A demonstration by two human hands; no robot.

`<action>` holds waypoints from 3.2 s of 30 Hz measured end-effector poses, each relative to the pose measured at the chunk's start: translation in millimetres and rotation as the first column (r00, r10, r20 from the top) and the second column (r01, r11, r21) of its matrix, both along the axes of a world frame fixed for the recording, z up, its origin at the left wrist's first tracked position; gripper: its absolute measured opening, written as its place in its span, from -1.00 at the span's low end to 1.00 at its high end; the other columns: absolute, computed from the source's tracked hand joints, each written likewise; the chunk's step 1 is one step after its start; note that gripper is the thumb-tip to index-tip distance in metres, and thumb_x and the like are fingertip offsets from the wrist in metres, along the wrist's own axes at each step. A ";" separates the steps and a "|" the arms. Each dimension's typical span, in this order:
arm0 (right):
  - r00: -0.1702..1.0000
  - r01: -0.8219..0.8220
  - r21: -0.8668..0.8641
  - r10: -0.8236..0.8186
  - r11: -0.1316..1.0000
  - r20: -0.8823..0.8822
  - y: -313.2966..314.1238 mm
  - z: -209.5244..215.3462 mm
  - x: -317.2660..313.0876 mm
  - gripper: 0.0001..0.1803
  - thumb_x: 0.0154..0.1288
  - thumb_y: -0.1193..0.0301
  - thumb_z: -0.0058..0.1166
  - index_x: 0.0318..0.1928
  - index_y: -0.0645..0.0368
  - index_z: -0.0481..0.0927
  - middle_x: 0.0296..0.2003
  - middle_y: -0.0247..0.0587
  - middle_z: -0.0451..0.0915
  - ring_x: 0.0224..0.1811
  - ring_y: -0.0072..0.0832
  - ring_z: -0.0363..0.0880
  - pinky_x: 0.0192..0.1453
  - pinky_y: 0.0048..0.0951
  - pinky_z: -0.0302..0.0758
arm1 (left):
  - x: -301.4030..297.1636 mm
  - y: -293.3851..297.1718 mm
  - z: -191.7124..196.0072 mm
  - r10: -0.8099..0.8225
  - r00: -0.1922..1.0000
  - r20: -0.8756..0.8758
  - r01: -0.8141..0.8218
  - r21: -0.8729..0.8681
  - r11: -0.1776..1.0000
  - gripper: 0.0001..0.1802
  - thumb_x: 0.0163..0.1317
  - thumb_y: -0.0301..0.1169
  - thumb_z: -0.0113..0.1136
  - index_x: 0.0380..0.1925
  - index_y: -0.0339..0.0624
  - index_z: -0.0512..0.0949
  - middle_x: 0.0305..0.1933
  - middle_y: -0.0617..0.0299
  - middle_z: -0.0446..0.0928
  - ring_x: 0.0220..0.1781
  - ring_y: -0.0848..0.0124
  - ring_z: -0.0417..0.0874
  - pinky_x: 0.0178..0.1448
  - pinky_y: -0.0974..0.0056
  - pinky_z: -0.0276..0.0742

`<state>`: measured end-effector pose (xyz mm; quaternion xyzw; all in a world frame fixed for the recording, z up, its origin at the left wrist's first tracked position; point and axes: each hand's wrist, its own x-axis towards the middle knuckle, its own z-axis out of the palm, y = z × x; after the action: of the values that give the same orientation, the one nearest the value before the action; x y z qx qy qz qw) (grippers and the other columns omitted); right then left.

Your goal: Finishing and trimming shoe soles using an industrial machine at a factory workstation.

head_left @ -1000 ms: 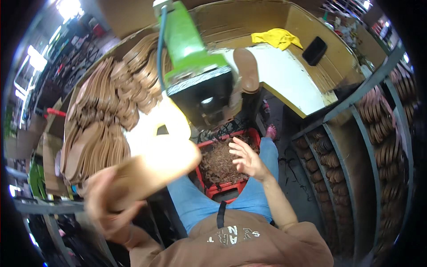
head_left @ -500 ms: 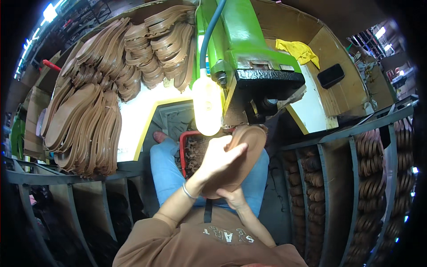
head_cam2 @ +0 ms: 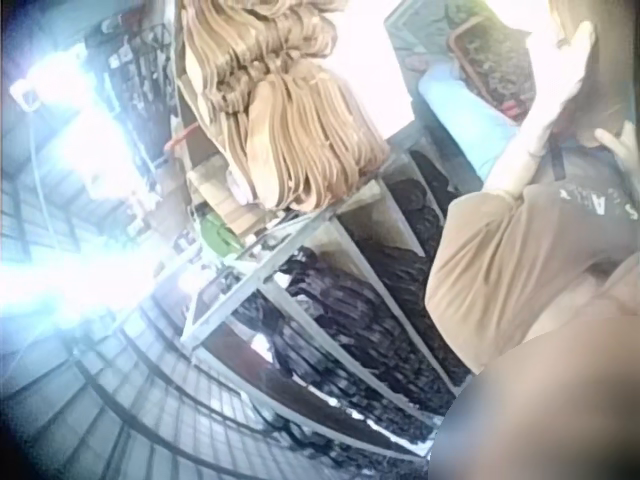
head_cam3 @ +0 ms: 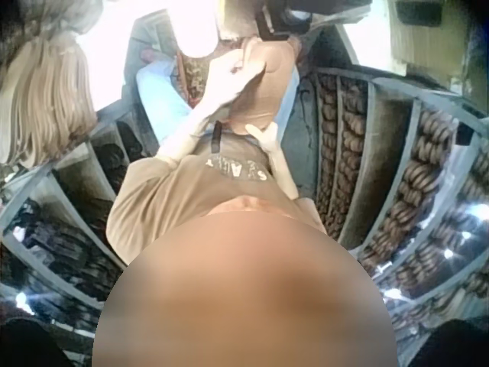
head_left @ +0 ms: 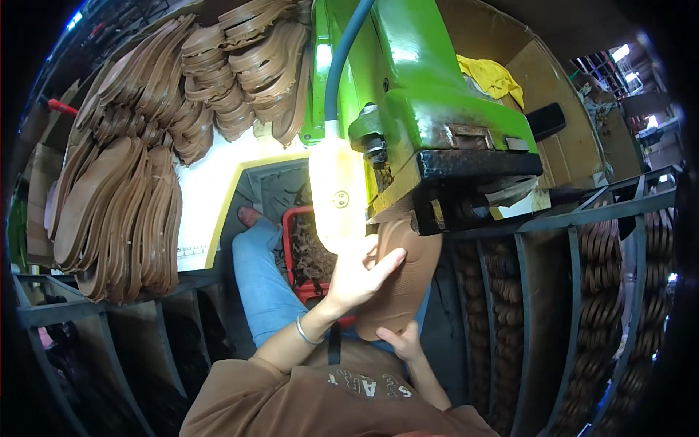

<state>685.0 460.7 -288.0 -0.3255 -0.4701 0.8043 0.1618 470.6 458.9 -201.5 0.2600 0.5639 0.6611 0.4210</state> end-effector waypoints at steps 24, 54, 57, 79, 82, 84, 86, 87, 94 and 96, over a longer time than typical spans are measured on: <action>0.998 -0.070 0.053 0.070 0.996 -0.004 -25.7 1.1 -28.7 -0.65 0.17 0.51 0.19 -0.05 0.37 0.48 -0.20 -0.23 0.59 -0.17 -0.53 0.53 -0.06 -0.50 0.49 | -6.5 -21.3 -5.9 0.092 0.944 -0.316 -0.134 -0.115 0.984 -0.71 0.12 -0.54 0.28 -0.15 -0.38 0.49 -0.25 0.12 0.63 -0.22 0.54 0.62 -0.17 0.48 0.55; 0.951 0.304 0.251 -0.274 0.919 -0.145 198.2 95.8 -41.8 -0.68 0.09 0.58 0.09 -0.09 0.35 0.46 -0.21 -0.15 0.58 -0.18 -0.49 0.56 -0.01 -0.52 0.45 | -40.0 -22.8 -7.5 0.089 0.967 -0.241 -0.069 0.092 0.993 -0.71 0.14 -0.47 0.26 -0.14 -0.35 0.54 -0.46 0.35 0.55 -0.50 0.64 0.41 -0.42 0.45 0.36; 0.945 0.293 0.191 -0.253 0.937 -0.208 182.6 102.4 -70.6 -0.65 0.06 0.62 0.07 -0.06 0.38 0.49 -0.18 -0.14 0.59 -0.15 -0.48 0.58 -0.02 -0.53 0.46 | -58.0 -43.3 2.1 0.055 0.994 -0.091 -0.048 0.078 0.996 -0.68 0.12 -0.54 0.25 -0.10 -0.39 0.51 -0.22 0.18 0.58 -0.21 0.54 0.55 -0.11 0.42 0.48; 0.991 0.015 0.429 0.043 0.903 -0.125 106.9 106.5 -158.2 -0.55 -0.09 0.60 0.33 -0.11 0.28 0.48 -0.25 -0.26 0.55 -0.19 -0.53 0.54 -0.06 -0.48 0.49 | -38.9 -74.3 -13.9 -0.100 0.989 -0.105 0.104 0.035 0.994 -0.63 0.13 -0.51 0.25 -0.04 -0.40 0.49 -0.13 0.13 0.59 -0.14 0.51 0.56 -0.02 0.40 0.47; 0.969 0.240 0.442 -0.187 0.864 -0.160 87.9 94.5 -150.4 -0.56 0.00 0.57 0.30 -0.07 0.29 0.44 -0.20 -0.24 0.55 -0.15 -0.54 0.53 -0.04 -0.48 0.48 | -43.6 -25.2 1.7 -0.011 0.967 -0.253 0.029 0.069 0.997 -0.72 0.16 -0.45 0.23 -0.14 -0.36 0.56 -0.24 0.12 0.63 -0.24 0.54 0.57 -0.10 0.40 0.49; 0.955 0.296 0.431 -0.270 0.852 -0.120 68.7 81.7 -133.0 -0.55 0.08 0.53 0.24 -0.01 0.31 0.40 -0.09 -0.19 0.51 -0.09 -0.52 0.51 0.03 -0.48 0.45 | -39.8 -14.8 -8.0 0.040 0.971 -0.236 -0.013 0.118 0.993 -0.78 0.15 -0.45 0.25 -0.22 -0.36 0.59 -0.30 0.13 0.64 -0.28 0.53 0.58 -0.14 0.39 0.50; 0.994 0.097 0.354 -0.106 0.930 0.006 45.1 56.4 -95.4 -0.53 0.07 0.44 0.28 -0.02 0.34 0.44 -0.14 -0.19 0.56 -0.14 -0.51 0.54 -0.04 -0.47 0.49 | -34.4 -14.2 -15.7 0.090 0.970 -0.227 -0.073 0.081 0.994 -0.77 0.14 -0.46 0.26 -0.22 -0.36 0.59 -0.31 0.13 0.64 -0.29 0.53 0.58 -0.16 0.40 0.50; 0.986 -0.114 0.313 0.069 0.943 0.151 34.3 43.3 -71.1 -0.55 0.07 0.40 0.30 -0.05 0.38 0.50 -0.17 -0.13 0.60 -0.11 -0.49 0.55 -0.05 -0.45 0.50 | -31.9 -15.2 -15.1 0.117 0.965 -0.235 -0.099 0.085 0.991 -0.80 0.14 -0.49 0.25 -0.25 -0.35 0.60 -0.31 0.14 0.63 -0.29 0.54 0.57 -0.15 0.40 0.50; 0.986 0.105 0.044 -0.109 0.994 0.125 22.7 28.0 24.2 -0.54 0.02 0.49 0.28 -0.06 0.42 0.45 -0.21 -0.04 0.61 -0.16 -0.45 0.59 -0.06 -0.46 0.52 | -10.2 -21.9 -11.5 0.251 0.953 0.171 -0.285 0.213 0.935 -0.76 0.15 -0.62 0.18 -0.15 -0.43 0.51 -0.19 0.17 0.57 -0.15 0.52 0.55 -0.05 0.41 0.45; 0.950 0.312 0.065 -0.311 0.948 -0.025 46.4 32.9 37.6 -0.64 0.01 0.54 0.23 -0.16 0.37 0.45 -0.26 -0.08 0.59 -0.23 -0.49 0.58 -0.12 -0.49 0.52 | -8.4 -18.6 -11.2 0.220 0.955 0.200 -0.261 0.206 0.943 -0.75 0.14 -0.62 0.19 -0.14 -0.44 0.50 -0.17 0.17 0.56 -0.14 0.53 0.53 -0.04 0.42 0.44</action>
<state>722.6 507.2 -255.1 -0.3843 -0.4386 0.7544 0.3012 462.2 440.3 -212.7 0.1771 0.4720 0.7888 0.3515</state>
